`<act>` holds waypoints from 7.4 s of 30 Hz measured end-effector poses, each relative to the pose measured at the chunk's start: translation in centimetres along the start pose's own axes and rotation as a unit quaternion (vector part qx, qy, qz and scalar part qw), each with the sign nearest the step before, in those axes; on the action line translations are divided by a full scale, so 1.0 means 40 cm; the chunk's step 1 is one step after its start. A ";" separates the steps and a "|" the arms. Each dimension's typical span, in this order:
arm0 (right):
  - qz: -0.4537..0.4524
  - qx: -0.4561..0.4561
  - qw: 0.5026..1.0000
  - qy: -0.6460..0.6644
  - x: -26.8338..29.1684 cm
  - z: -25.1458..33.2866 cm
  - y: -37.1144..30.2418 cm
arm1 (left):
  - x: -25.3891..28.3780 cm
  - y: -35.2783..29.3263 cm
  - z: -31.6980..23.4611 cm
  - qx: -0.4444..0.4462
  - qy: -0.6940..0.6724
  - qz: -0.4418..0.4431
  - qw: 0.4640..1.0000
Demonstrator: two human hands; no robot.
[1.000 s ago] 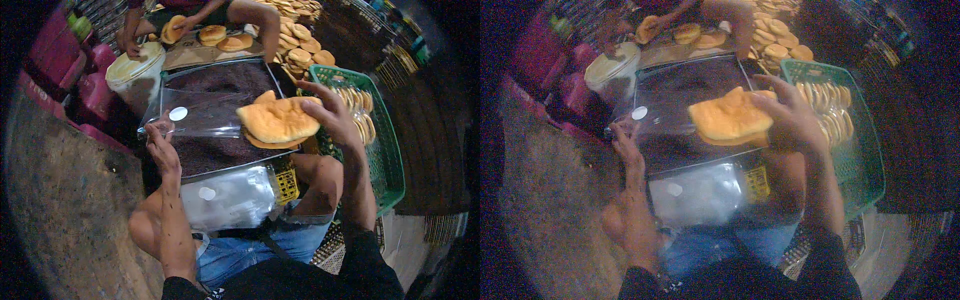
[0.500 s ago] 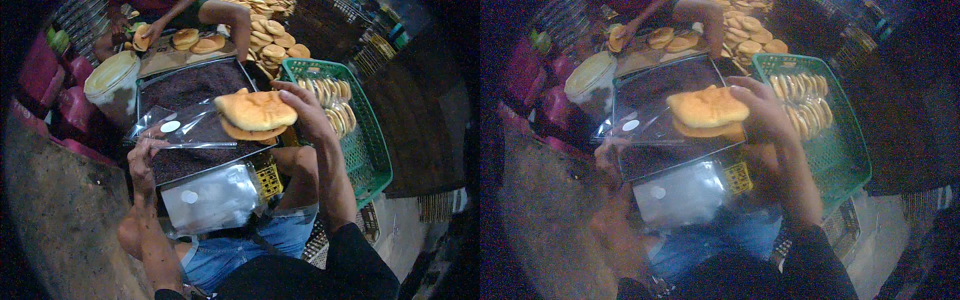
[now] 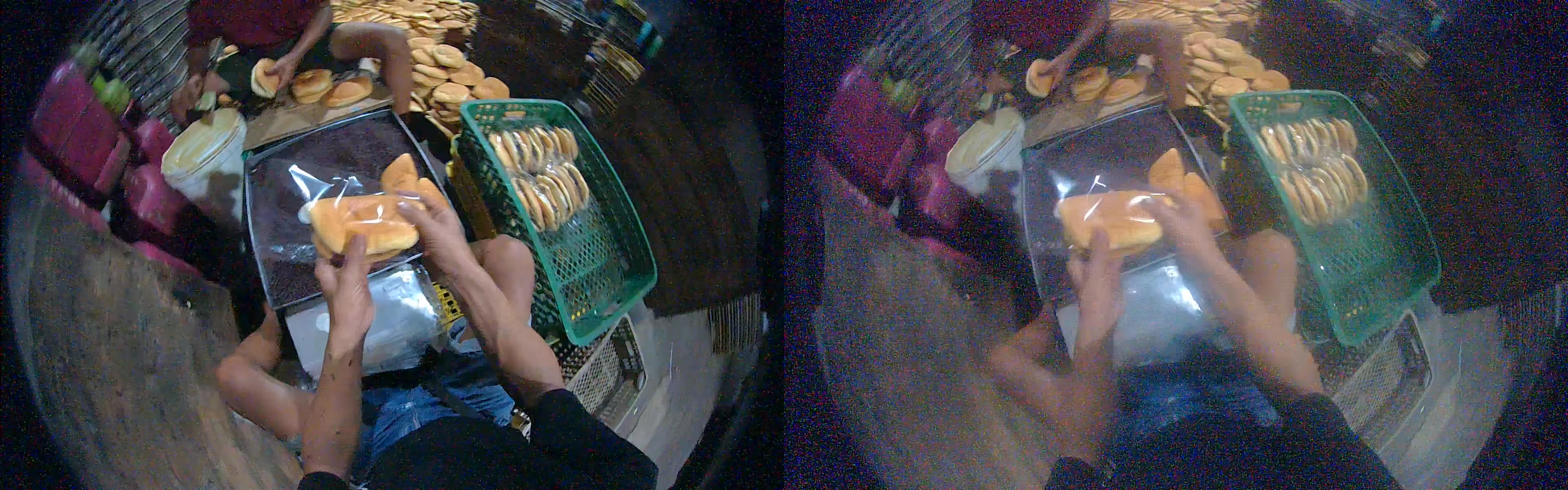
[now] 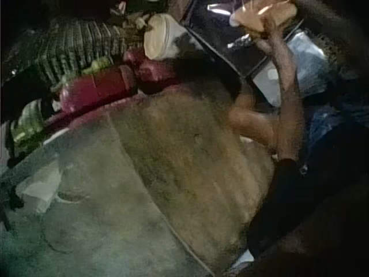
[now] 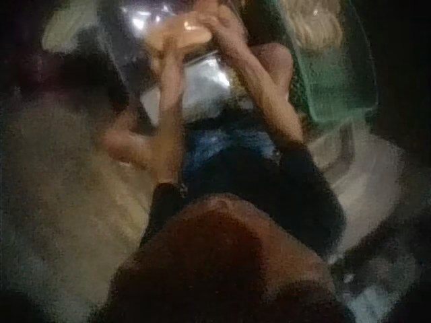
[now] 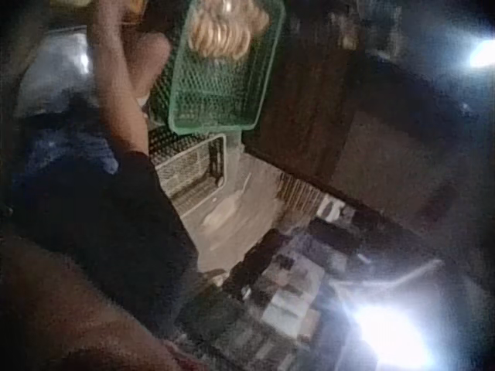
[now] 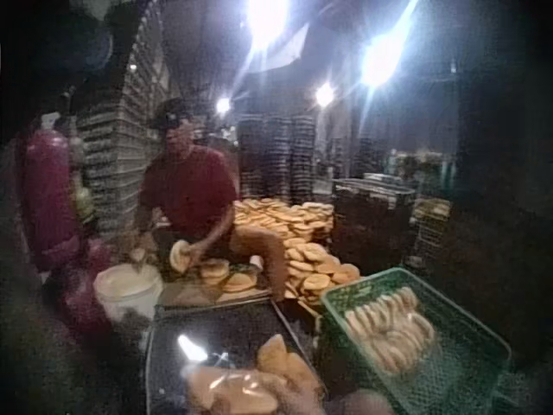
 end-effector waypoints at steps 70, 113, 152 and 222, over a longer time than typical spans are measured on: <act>-0.190 0.137 0.635 -0.737 -0.177 -0.126 0.505 | 0.668 0.282 -0.047 -0.005 -0.112 -0.327 0.938; 0.040 0.486 0.657 -0.575 -0.269 0.243 -0.179 | 0.185 0.089 0.173 0.198 -0.043 -0.061 0.977; -0.099 -0.038 0.994 -0.004 0.170 -0.015 -0.121 | 0.104 0.136 0.182 0.186 -0.009 0.017 0.982; -0.191 0.182 0.642 -0.720 0.421 0.501 -0.317 | -0.215 -0.058 0.138 0.195 0.383 0.266 0.863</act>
Point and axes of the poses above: each hand's wrist, its own y-axis towards the middle knuckle, its own x-axis out of the back of the hand, z = x × y, the point moved 10 cm from there along y, towards the middle knuckle, and after that the axes turned 1 degree about -z, right-handed, at the moved point
